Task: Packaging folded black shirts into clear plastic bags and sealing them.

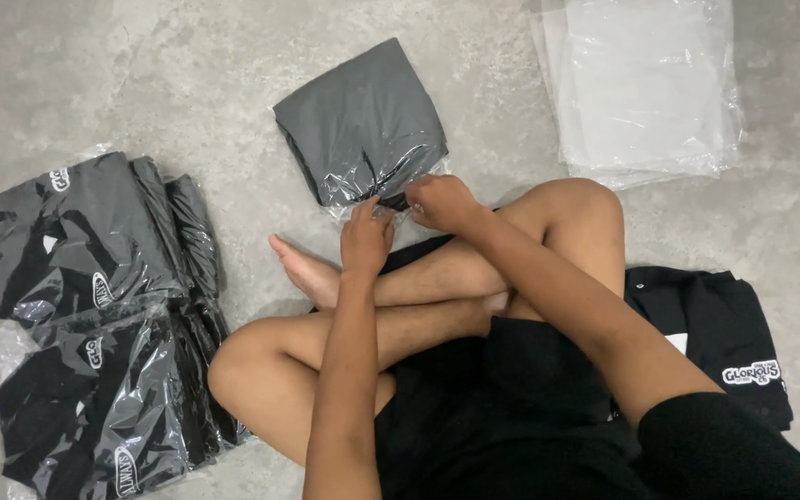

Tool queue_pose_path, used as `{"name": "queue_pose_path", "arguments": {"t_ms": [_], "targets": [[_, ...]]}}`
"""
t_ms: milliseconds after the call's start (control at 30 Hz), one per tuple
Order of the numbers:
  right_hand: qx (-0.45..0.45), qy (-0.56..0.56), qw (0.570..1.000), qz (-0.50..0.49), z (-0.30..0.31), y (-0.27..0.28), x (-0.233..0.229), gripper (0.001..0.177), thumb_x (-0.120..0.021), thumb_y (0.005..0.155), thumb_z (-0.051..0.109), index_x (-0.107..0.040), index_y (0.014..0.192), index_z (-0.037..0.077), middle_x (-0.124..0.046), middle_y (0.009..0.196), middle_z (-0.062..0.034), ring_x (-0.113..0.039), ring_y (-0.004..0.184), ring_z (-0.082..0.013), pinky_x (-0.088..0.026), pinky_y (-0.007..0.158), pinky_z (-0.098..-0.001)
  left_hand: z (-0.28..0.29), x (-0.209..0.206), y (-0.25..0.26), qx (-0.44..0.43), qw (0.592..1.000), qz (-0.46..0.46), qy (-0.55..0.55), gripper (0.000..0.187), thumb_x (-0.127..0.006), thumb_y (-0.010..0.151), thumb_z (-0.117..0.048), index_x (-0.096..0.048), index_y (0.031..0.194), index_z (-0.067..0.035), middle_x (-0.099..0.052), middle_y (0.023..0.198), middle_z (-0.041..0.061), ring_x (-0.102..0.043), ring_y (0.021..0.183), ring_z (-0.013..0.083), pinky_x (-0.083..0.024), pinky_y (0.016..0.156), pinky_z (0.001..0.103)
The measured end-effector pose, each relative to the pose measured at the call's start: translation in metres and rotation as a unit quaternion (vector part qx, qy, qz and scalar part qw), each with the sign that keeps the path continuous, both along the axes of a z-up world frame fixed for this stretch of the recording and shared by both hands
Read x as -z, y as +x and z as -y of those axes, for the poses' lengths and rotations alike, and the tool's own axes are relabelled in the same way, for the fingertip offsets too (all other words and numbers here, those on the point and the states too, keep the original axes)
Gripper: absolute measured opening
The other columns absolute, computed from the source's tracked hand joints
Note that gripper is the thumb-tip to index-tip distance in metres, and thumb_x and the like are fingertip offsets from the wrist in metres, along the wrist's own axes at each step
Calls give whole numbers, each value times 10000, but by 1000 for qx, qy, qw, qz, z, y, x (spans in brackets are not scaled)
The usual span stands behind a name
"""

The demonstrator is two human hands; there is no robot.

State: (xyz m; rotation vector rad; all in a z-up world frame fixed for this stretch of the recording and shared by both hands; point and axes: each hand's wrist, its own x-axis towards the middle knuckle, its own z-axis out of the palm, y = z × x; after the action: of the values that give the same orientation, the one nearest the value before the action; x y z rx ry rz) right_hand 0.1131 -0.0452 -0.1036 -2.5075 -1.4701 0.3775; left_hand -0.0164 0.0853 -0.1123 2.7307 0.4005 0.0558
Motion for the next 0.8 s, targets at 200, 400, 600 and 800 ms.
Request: {"name": "queue_pose_path", "arguments": {"t_ms": [200, 400, 600, 800], "targets": [[5, -120, 990, 75, -4, 3, 50, 157, -692, 691, 213, -689, 834, 148, -626, 770, -47, -644, 698, -228, -514, 589, -368, 4, -4, 4, -18, 998, -35, -50, 280, -566, 853, -351, -676, 1060, -200, -456, 1331, 68, -435, 1223, 270, -448, 886, 409], [16, -87, 994, 57, -6, -9, 5, 218, -614, 769, 118, -681, 968, 178, -632, 897, -49, -652, 779, -224, -530, 656, -361, 6, 0, 3, -4, 997, -68, -32, 257, -606, 807, -379, -702, 981, -216, -393, 1371, 84, -378, 1263, 304, -404, 931, 436], [3, -102, 993, 58, -3, -5, 25, 141, -656, 755, 127, -702, 872, 191, -596, 916, -36, -639, 834, -221, -516, 677, -344, 6, 2, 5, -4, 994, -80, -73, 155, -617, 811, -284, -723, 906, -223, -357, 1436, 87, -347, 1303, 307, -302, 1025, 496], [-57, -66, 994, 70, 2, -9, 24, 91, -632, 750, 204, -707, 802, 210, -612, 774, 3, -603, 777, -183, -430, 752, -322, 5, -15, 2, 0, 988, -114, -103, 182, -614, 821, -255, -713, 967, -209, -309, 1471, 88, -307, 1338, 305, -212, 1057, 563]]}}
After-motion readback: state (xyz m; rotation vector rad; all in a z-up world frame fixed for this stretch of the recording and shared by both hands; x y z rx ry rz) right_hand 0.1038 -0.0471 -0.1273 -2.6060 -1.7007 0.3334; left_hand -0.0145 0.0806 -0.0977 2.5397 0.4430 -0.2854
